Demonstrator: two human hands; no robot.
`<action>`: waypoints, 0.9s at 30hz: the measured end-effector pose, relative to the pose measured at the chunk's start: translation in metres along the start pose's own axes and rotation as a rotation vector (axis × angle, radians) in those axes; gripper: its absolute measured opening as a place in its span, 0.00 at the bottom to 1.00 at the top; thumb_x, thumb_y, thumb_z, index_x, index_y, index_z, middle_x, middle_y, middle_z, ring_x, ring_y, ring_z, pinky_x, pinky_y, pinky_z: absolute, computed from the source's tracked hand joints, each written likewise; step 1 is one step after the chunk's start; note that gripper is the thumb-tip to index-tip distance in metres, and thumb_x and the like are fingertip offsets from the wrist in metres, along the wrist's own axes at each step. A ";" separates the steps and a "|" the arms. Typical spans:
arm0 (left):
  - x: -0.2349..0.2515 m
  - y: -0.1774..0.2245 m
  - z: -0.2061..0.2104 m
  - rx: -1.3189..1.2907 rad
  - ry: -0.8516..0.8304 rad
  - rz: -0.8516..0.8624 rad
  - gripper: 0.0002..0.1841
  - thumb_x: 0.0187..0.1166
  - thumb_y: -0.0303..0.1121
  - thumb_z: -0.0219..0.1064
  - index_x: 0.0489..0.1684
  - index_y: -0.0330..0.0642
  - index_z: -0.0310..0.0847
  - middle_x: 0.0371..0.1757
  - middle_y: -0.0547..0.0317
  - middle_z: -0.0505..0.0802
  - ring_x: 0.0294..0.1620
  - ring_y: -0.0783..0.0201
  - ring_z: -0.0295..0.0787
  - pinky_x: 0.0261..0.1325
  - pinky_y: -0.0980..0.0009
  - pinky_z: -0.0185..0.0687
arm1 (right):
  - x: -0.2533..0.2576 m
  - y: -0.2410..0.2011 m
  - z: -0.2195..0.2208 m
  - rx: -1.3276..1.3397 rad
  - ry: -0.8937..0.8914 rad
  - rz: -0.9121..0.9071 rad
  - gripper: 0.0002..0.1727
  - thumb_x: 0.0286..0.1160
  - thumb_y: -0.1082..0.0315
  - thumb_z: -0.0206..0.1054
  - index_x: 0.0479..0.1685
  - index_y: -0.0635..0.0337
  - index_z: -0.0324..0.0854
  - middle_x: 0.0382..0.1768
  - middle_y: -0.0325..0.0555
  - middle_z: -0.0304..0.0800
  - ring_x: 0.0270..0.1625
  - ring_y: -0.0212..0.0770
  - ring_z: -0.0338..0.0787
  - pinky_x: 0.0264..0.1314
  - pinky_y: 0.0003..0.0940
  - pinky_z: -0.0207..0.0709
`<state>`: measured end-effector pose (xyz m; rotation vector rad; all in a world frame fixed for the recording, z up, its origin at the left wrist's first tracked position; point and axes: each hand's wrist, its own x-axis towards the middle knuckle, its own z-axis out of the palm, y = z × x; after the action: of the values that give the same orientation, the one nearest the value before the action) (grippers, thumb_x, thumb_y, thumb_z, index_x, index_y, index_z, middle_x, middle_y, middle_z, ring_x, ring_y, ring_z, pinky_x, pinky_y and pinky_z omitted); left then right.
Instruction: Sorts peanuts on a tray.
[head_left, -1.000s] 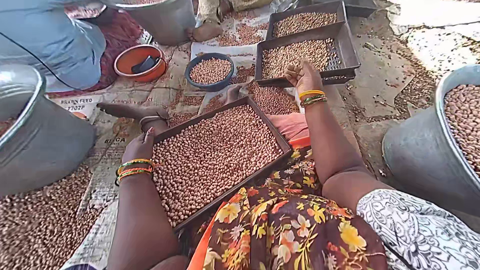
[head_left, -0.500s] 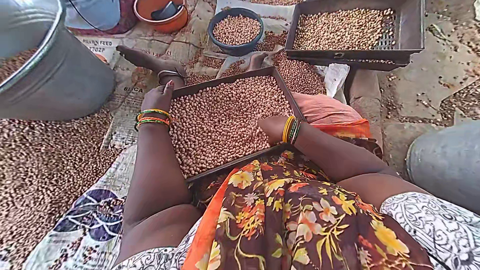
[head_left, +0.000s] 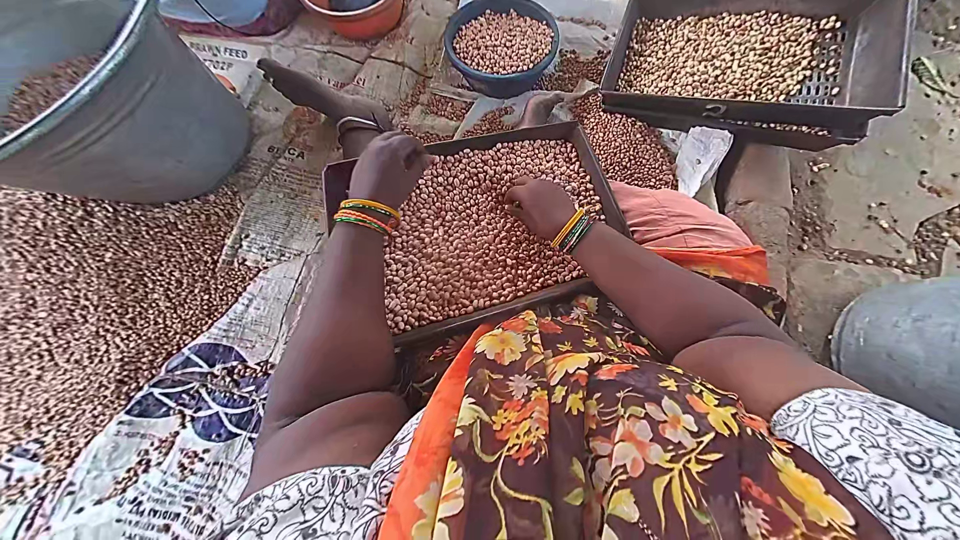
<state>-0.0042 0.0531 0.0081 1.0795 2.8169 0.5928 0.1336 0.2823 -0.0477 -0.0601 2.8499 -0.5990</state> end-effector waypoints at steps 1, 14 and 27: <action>-0.001 0.005 0.006 -0.013 -0.085 0.086 0.12 0.87 0.33 0.66 0.49 0.31 0.89 0.55 0.37 0.93 0.60 0.39 0.90 0.69 0.39 0.80 | -0.001 0.001 0.002 -0.007 0.014 -0.012 0.13 0.84 0.63 0.65 0.57 0.58 0.89 0.60 0.58 0.90 0.59 0.61 0.91 0.58 0.64 0.84; 0.002 0.018 0.037 0.091 -0.486 -0.002 0.07 0.81 0.29 0.70 0.50 0.37 0.91 0.52 0.40 0.94 0.58 0.37 0.91 0.62 0.31 0.80 | -0.018 0.034 -0.022 0.259 -0.064 -0.073 0.09 0.73 0.73 0.71 0.47 0.62 0.93 0.41 0.53 0.93 0.43 0.49 0.89 0.54 0.53 0.81; 0.002 0.027 0.036 0.056 -0.662 0.021 0.07 0.79 0.33 0.75 0.47 0.41 0.93 0.44 0.47 0.96 0.50 0.46 0.93 0.60 0.36 0.82 | -0.007 0.007 -0.014 0.760 -0.079 0.014 0.14 0.74 0.79 0.67 0.57 0.68 0.82 0.44 0.52 0.88 0.37 0.39 0.84 0.42 0.37 0.78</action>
<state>0.0185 0.0844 -0.0146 1.0646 2.2534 0.1138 0.1373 0.2949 -0.0360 0.0631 2.3587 -1.5732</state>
